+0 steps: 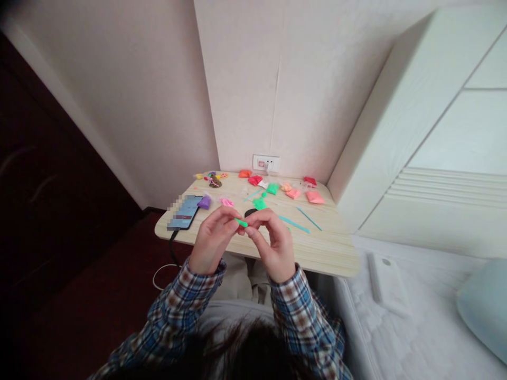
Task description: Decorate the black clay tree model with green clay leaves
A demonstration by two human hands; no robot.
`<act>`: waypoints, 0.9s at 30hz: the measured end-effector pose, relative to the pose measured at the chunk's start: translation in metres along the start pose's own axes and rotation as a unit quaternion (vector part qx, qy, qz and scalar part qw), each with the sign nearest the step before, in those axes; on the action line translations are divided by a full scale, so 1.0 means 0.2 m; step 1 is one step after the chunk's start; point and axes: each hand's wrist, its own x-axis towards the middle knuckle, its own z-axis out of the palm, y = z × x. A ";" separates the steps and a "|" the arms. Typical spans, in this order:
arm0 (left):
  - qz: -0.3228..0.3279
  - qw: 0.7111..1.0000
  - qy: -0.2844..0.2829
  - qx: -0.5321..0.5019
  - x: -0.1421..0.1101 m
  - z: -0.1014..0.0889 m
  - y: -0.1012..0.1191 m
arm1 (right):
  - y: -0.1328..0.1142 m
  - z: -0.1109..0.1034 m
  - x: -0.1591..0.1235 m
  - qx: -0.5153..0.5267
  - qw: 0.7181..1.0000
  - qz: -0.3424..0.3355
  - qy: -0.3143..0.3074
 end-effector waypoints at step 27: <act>-0.194 0.969 0.071 0.139 0.04 -0.24 -0.22 | 0.45 -0.15 -0.06 -0.046 0.975 0.211 0.047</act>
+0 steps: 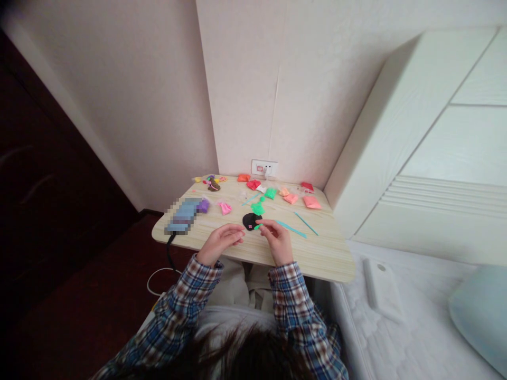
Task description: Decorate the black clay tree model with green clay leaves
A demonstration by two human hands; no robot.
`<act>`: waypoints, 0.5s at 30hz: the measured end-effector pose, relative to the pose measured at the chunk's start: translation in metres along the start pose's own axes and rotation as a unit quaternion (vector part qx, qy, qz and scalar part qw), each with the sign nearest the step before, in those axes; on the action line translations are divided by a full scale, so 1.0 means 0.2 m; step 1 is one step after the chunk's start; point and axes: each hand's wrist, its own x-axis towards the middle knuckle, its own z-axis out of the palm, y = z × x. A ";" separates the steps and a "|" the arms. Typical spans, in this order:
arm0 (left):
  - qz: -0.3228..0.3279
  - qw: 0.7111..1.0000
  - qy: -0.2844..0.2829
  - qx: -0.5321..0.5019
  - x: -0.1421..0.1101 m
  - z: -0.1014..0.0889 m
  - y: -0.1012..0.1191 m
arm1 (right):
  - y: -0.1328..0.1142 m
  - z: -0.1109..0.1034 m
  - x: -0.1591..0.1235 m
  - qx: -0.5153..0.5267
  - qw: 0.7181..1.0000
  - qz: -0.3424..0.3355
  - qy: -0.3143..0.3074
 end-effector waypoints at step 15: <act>0.050 0.998 -0.036 0.030 -0.02 0.05 0.05 | -0.15 0.05 -0.06 0.052 0.995 -0.043 -0.073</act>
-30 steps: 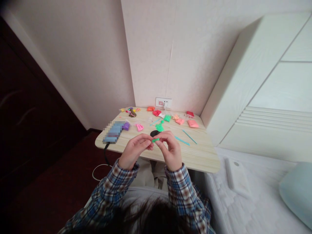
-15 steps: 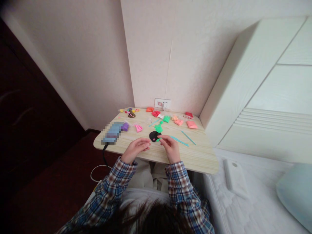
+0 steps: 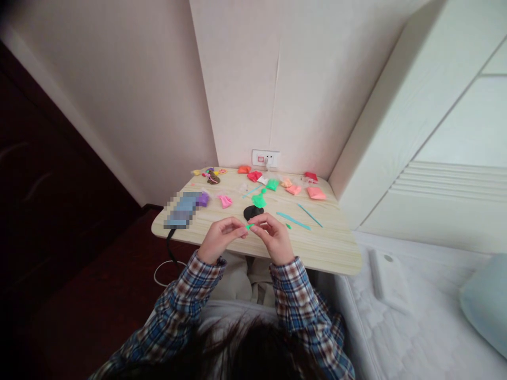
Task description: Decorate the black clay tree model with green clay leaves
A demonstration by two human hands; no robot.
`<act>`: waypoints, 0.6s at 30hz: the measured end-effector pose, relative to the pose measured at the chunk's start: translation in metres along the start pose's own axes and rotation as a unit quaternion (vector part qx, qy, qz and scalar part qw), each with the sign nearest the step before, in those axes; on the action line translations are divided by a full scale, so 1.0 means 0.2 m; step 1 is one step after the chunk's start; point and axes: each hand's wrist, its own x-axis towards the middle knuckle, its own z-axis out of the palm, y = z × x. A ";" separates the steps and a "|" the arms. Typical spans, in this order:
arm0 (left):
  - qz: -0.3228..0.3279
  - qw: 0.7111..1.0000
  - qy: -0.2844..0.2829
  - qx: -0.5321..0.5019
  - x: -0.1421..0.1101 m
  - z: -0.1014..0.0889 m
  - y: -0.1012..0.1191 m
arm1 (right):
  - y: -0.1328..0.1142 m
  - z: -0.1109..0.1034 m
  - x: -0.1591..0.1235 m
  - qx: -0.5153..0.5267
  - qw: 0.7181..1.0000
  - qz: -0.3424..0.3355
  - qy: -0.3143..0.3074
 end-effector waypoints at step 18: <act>-0.158 0.984 0.040 -0.069 0.13 0.14 0.14 | 0.01 -0.14 0.17 -0.018 0.998 -0.051 -0.039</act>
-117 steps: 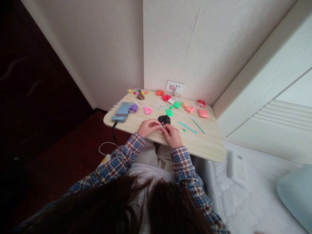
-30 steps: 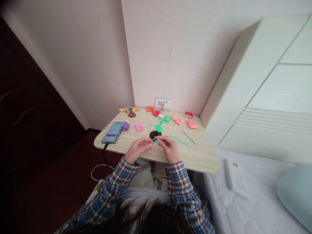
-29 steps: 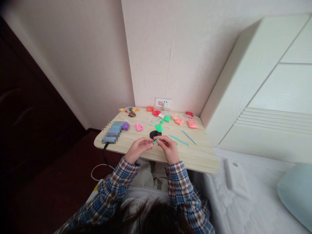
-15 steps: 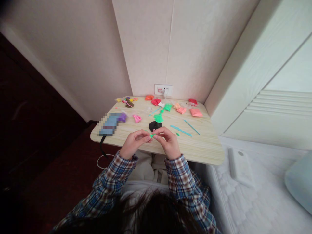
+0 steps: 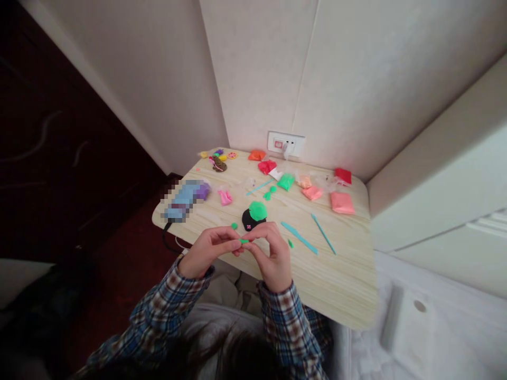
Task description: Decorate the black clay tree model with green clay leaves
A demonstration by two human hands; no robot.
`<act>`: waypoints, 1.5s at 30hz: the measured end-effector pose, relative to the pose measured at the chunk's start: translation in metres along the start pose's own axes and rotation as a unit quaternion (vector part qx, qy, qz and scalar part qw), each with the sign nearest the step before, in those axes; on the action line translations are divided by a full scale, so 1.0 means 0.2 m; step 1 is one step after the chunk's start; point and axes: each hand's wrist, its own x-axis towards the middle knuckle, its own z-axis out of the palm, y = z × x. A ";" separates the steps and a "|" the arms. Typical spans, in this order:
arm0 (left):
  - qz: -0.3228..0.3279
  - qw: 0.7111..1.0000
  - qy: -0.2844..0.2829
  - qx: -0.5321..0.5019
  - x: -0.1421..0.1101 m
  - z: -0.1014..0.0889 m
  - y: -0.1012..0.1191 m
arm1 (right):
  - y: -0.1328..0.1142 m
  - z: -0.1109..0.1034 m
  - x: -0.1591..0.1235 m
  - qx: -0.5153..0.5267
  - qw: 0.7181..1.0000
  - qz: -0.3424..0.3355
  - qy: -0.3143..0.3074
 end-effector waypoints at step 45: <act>-0.086 0.983 -0.108 -0.121 0.11 -0.06 -0.04 | -0.08 0.09 -0.09 -0.070 0.984 0.059 0.153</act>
